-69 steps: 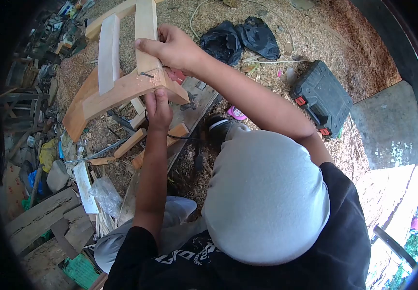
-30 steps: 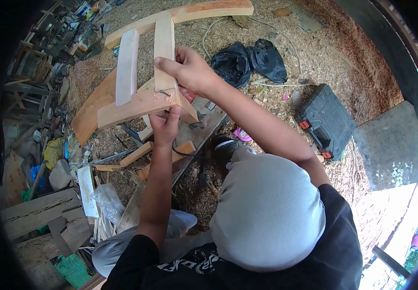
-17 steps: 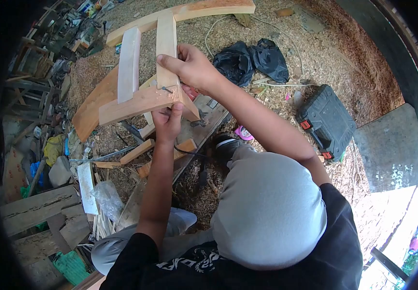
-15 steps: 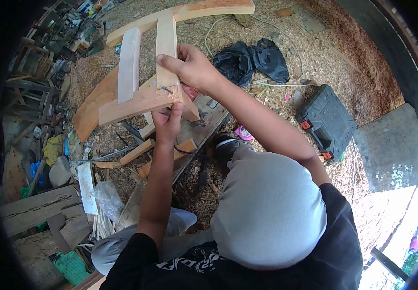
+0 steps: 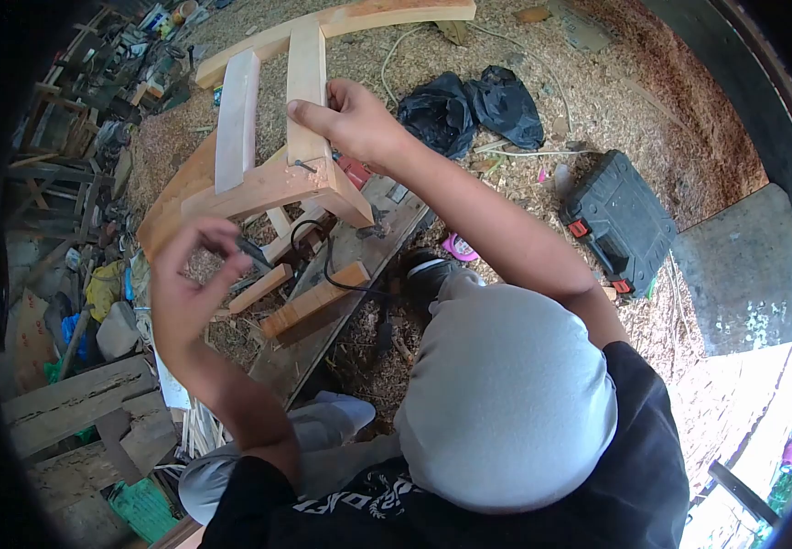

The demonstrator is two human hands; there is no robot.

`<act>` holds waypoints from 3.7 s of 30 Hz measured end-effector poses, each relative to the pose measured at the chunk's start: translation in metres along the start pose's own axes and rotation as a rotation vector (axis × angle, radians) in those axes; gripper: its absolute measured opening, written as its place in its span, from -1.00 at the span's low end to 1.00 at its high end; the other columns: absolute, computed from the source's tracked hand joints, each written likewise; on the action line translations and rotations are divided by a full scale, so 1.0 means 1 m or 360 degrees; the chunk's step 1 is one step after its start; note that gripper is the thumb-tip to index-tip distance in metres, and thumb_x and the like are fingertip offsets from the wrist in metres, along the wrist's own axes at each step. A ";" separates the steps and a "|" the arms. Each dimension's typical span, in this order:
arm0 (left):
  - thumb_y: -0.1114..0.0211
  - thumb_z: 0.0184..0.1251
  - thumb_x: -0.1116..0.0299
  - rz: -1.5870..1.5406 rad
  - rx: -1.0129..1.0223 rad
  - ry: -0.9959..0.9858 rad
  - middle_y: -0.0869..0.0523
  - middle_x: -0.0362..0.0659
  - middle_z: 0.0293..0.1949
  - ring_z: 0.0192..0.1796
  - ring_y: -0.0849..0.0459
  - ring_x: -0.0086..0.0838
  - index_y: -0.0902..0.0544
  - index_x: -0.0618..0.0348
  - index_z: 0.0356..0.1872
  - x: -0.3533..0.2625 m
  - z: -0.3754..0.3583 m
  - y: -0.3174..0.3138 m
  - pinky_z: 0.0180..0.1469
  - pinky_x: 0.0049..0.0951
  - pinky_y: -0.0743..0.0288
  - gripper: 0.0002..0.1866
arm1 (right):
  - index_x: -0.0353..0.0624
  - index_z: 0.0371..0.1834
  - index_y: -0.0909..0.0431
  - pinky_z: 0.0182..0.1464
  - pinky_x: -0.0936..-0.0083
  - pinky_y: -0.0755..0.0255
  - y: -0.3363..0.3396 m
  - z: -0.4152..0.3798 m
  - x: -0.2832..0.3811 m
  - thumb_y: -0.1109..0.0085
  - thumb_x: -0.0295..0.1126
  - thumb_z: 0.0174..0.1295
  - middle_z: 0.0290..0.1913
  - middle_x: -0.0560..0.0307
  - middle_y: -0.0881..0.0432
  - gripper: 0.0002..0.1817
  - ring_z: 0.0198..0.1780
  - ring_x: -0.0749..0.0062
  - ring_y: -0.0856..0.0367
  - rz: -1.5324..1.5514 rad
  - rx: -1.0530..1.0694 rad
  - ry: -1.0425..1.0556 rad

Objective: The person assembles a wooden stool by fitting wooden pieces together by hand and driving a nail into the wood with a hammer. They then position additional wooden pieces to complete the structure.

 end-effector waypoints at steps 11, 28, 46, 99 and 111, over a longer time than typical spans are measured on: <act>-0.68 -0.03 -0.01 0.1114 -0.0191 -0.0739 -0.70 0.00 -0.01 0.06 -0.61 -0.01 -0.52 0.18 0.29 -0.033 0.062 -0.041 0.24 -0.09 -0.43 -0.13 | -0.44 -0.05 -0.63 -0.21 0.51 -0.58 0.000 0.002 -0.004 -0.39 -0.12 0.39 -0.21 0.08 -0.74 -0.53 -0.25 0.55 -0.67 0.0000 -0.0020 0.0054; -0.59 0.03 -0.28 0.1274 -0.0052 -0.0712 -0.74 0.03 -0.34 -0.11 -0.76 -0.08 -0.58 0.25 -0.16 -0.021 0.074 -0.059 0.57 -0.02 -0.23 -0.26 | -0.38 0.05 -0.61 -0.08 0.56 -0.56 -0.005 -0.005 0.002 -0.26 -0.12 0.51 -0.16 0.15 -0.73 -0.56 -0.16 0.62 -0.66 0.0043 0.0050 0.0019; -0.51 0.19 -0.23 0.1311 0.0122 -0.0649 -0.70 0.07 -0.44 -0.20 -0.73 -0.02 -0.61 0.30 -0.24 -0.020 0.067 -0.059 0.47 0.02 -0.38 -0.34 | -0.38 0.13 -0.56 -0.07 0.55 -0.58 -0.014 -0.010 -0.009 -0.24 -0.12 0.53 -0.11 0.15 -0.72 -0.54 -0.13 0.63 -0.66 0.0157 0.0108 -0.0032; -0.48 0.25 -0.11 0.1285 0.0175 -0.0880 -0.62 0.07 -0.31 -0.07 -0.61 0.04 -0.55 0.32 -0.05 0.005 0.071 -0.041 0.04 -0.04 -0.51 -0.37 | -0.32 0.40 -0.39 0.27 0.51 -0.46 -0.029 -0.080 -0.027 -0.30 -0.49 0.47 0.18 0.09 -0.65 -0.51 0.22 0.54 -0.58 0.0080 0.0449 0.0402; -0.40 0.31 -0.22 0.1800 -0.0039 -0.0468 -0.69 0.13 -0.39 -0.21 -0.73 0.03 -0.56 0.40 -0.16 -0.064 -0.069 0.114 -0.04 -0.10 -0.57 -0.31 | -0.36 0.37 -0.39 0.23 0.50 -0.52 -0.203 -0.076 0.071 -0.22 -0.49 0.53 0.12 0.09 -0.70 -0.57 0.17 0.54 -0.65 0.0040 0.1230 0.0334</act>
Point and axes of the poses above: each hand's wrist, its own z-axis towards the middle knuckle, its own y-axis out of the back of the hand, x = y × z, the point moved 7 cm from there along z, towards the middle knuckle
